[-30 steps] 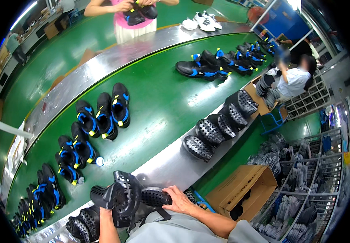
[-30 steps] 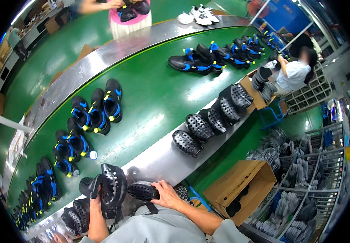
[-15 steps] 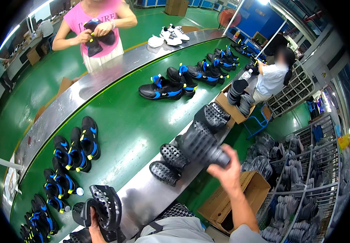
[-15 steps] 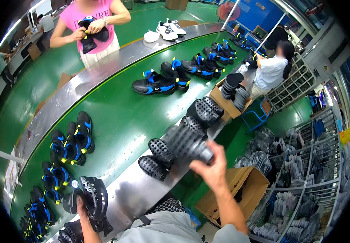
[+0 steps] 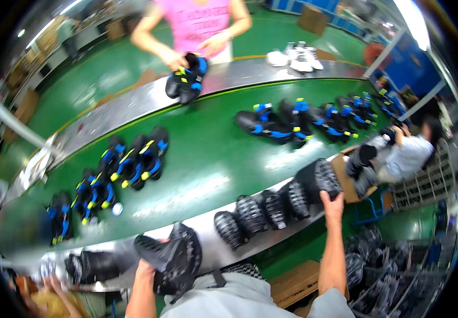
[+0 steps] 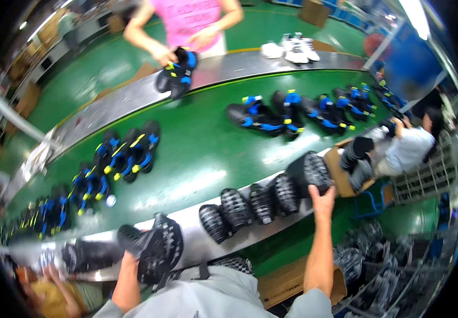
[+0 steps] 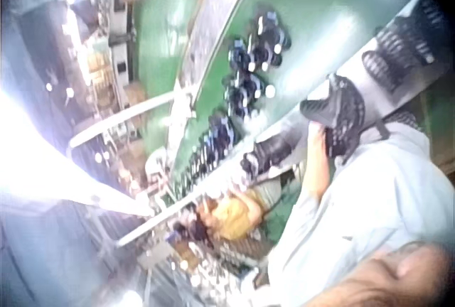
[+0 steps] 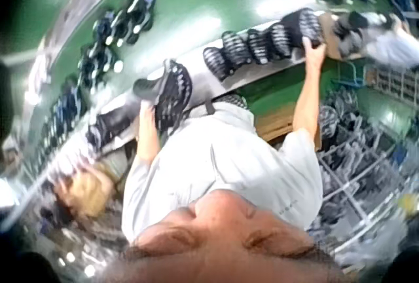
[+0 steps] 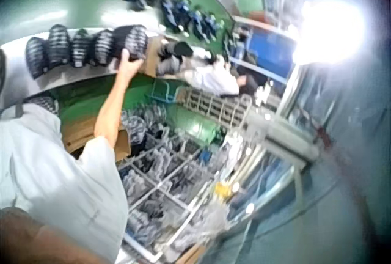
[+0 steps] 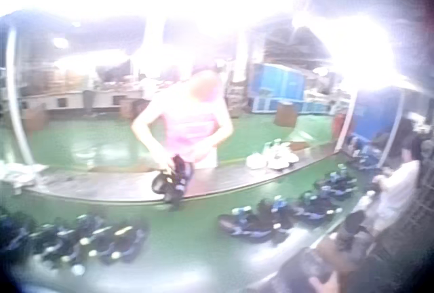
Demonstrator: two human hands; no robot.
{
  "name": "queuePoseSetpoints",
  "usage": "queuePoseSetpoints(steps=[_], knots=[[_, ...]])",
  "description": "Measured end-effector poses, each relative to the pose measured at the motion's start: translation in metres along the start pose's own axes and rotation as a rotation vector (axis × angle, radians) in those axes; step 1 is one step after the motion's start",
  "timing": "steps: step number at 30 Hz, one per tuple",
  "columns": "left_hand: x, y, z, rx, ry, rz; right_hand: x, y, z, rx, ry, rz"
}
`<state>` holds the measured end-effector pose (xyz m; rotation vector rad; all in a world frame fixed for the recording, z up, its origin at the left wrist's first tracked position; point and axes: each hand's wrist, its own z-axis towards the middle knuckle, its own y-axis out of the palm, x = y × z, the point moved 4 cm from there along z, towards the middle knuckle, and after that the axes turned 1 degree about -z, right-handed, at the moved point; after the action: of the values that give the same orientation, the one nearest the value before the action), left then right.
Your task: The person inserts black insoles into black and blue sneakers on a moving conveyor belt. They then adjust the blue straps on each shoe and place the finished pairs back on the belt. The task is performed continuously as new shoes arrive.
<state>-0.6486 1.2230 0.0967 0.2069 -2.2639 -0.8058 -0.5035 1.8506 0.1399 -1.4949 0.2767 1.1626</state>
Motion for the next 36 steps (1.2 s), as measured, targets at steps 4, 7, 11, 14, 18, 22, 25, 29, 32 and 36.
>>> queuePoseSetpoints(steps=[4,7,11,14,18,22,25,29,32,36], knots=[[0.01,0.043,-0.01,-0.057,-0.036,0.081,-0.112,-0.015,-0.048,0.252,-0.359,-0.276],[0.007,0.043,-0.014,0.064,-0.047,0.116,-0.211,0.034,-0.134,-0.286,-0.218,0.271],[-0.002,0.028,-0.02,0.092,0.021,0.298,-0.286,0.103,-0.248,-1.081,-0.502,0.222],[0.0,0.016,-0.033,0.168,-0.043,0.298,-0.271,0.156,-0.292,-1.447,-0.085,0.254],[0.001,-0.009,-0.044,0.139,0.045,0.321,-0.246,0.173,-0.323,-1.447,0.842,0.788],[0.011,-0.013,-0.04,0.116,0.081,0.381,-0.252,0.167,-0.337,-1.433,0.968,0.746],[0.027,0.0,-0.031,0.091,0.002,0.499,-0.242,0.164,-0.333,-1.465,0.903,0.75],[0.008,-0.011,-0.016,0.03,-0.018,0.464,-0.24,0.14,-0.314,-1.334,0.958,0.852],[0.001,-0.021,-0.001,-0.023,-0.042,0.389,-0.245,0.088,-0.252,-0.858,0.61,1.109],[0.003,-0.015,0.009,-0.02,-0.043,0.208,-0.22,-0.01,-0.12,-0.042,-0.139,0.611]])
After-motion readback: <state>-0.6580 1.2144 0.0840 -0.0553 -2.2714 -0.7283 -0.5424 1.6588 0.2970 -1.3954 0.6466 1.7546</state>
